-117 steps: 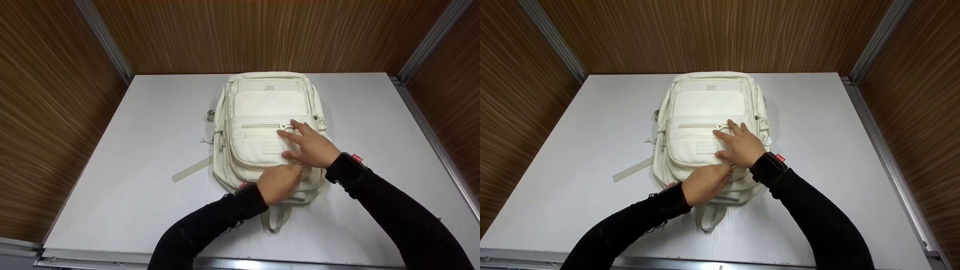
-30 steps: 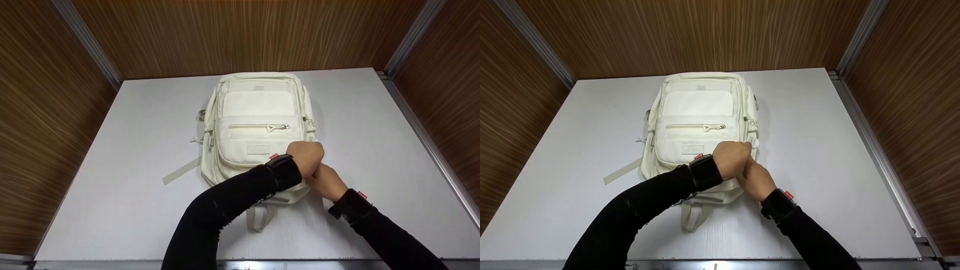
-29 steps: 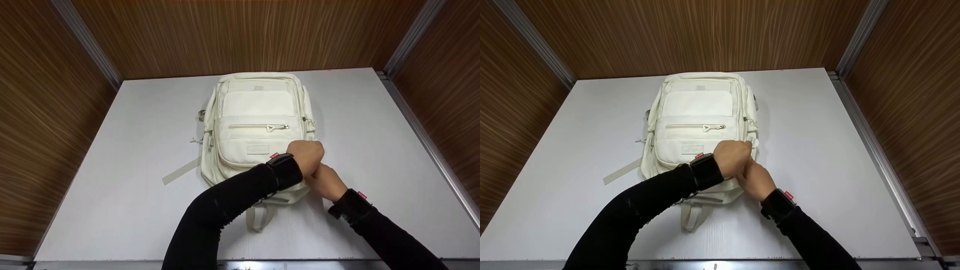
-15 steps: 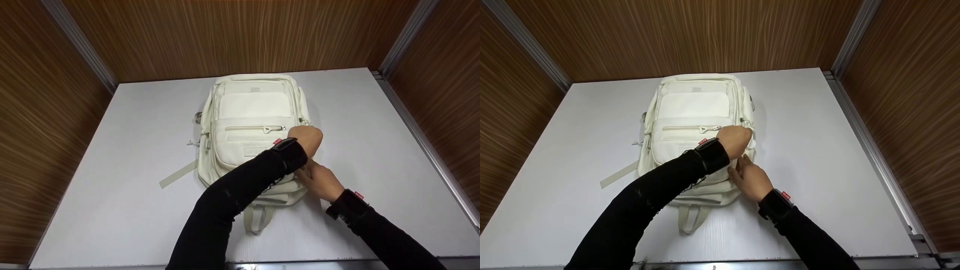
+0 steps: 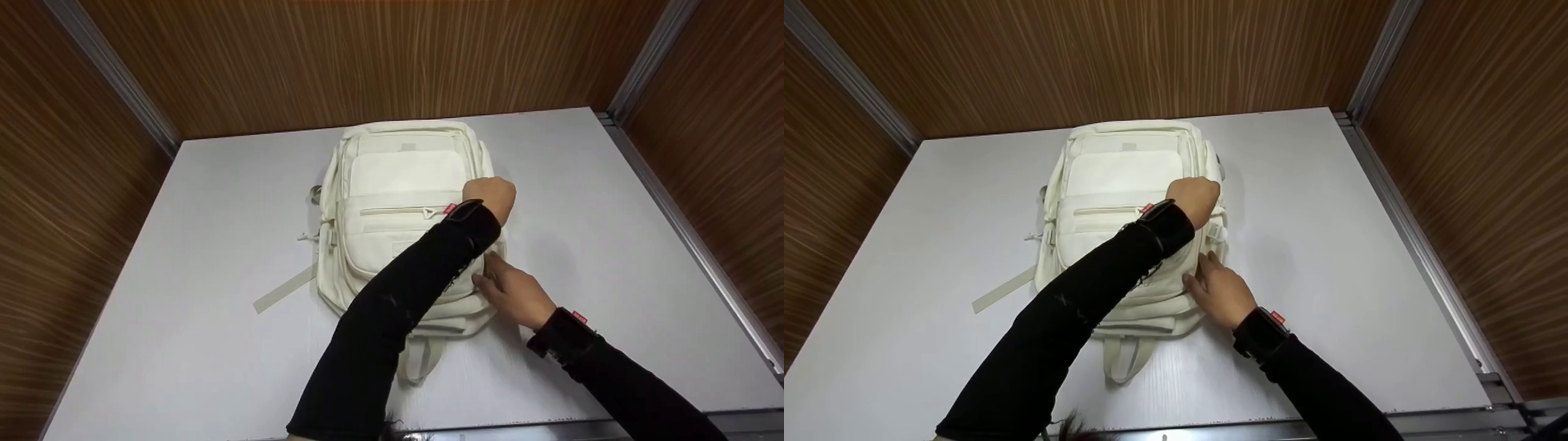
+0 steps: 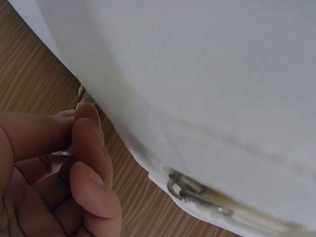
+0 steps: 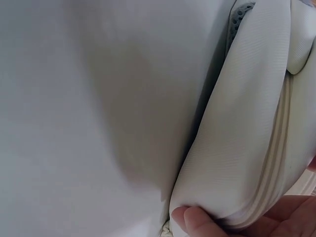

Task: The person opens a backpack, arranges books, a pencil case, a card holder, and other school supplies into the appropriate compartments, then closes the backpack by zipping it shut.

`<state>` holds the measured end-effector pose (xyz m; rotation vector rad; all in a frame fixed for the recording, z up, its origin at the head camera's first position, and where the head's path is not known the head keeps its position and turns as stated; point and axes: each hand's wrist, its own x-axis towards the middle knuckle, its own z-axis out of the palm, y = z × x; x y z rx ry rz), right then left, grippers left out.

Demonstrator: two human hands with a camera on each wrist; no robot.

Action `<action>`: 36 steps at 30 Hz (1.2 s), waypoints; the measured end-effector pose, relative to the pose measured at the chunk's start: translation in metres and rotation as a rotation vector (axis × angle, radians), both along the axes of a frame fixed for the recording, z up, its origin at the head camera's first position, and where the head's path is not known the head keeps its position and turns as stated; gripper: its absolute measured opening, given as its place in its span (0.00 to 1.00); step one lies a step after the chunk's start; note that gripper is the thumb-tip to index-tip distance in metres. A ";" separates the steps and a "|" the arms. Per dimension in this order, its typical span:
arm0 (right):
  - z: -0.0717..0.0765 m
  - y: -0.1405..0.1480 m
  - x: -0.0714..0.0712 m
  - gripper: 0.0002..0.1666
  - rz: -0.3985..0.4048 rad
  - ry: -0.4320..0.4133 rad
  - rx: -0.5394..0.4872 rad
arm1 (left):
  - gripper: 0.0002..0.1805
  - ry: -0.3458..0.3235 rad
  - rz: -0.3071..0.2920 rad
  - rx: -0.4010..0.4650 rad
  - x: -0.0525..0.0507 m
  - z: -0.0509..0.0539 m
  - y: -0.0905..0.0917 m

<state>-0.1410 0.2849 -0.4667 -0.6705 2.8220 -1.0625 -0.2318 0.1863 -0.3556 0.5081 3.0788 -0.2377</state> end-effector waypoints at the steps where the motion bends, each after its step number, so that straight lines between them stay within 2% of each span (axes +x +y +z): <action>1: 0.000 0.000 0.000 0.17 -0.002 -0.001 -0.003 | 0.12 0.006 0.009 0.002 -0.003 0.001 -0.001; 7: -0.003 -0.002 0.003 0.33 -0.007 -0.030 0.001 | 0.11 0.038 0.048 0.020 -0.017 0.002 -0.011; 10: -0.002 -0.002 0.005 0.37 -0.005 -0.049 0.008 | 0.13 0.031 0.075 0.029 -0.022 0.003 -0.016; 18: 0.000 -0.002 0.007 0.39 -0.014 -0.060 0.010 | 0.15 0.045 0.111 0.037 -0.028 0.009 -0.021; 27: -0.003 -0.006 0.008 0.40 -0.017 -0.061 0.021 | 0.16 0.097 0.184 0.068 -0.033 0.008 -0.032; 32: -0.003 -0.005 0.006 0.40 -0.016 -0.063 0.023 | 0.15 0.065 0.187 0.085 -0.034 0.008 -0.036; 36: -0.002 -0.003 0.005 0.40 -0.028 -0.068 0.025 | 0.11 0.033 0.176 0.116 -0.034 0.009 -0.038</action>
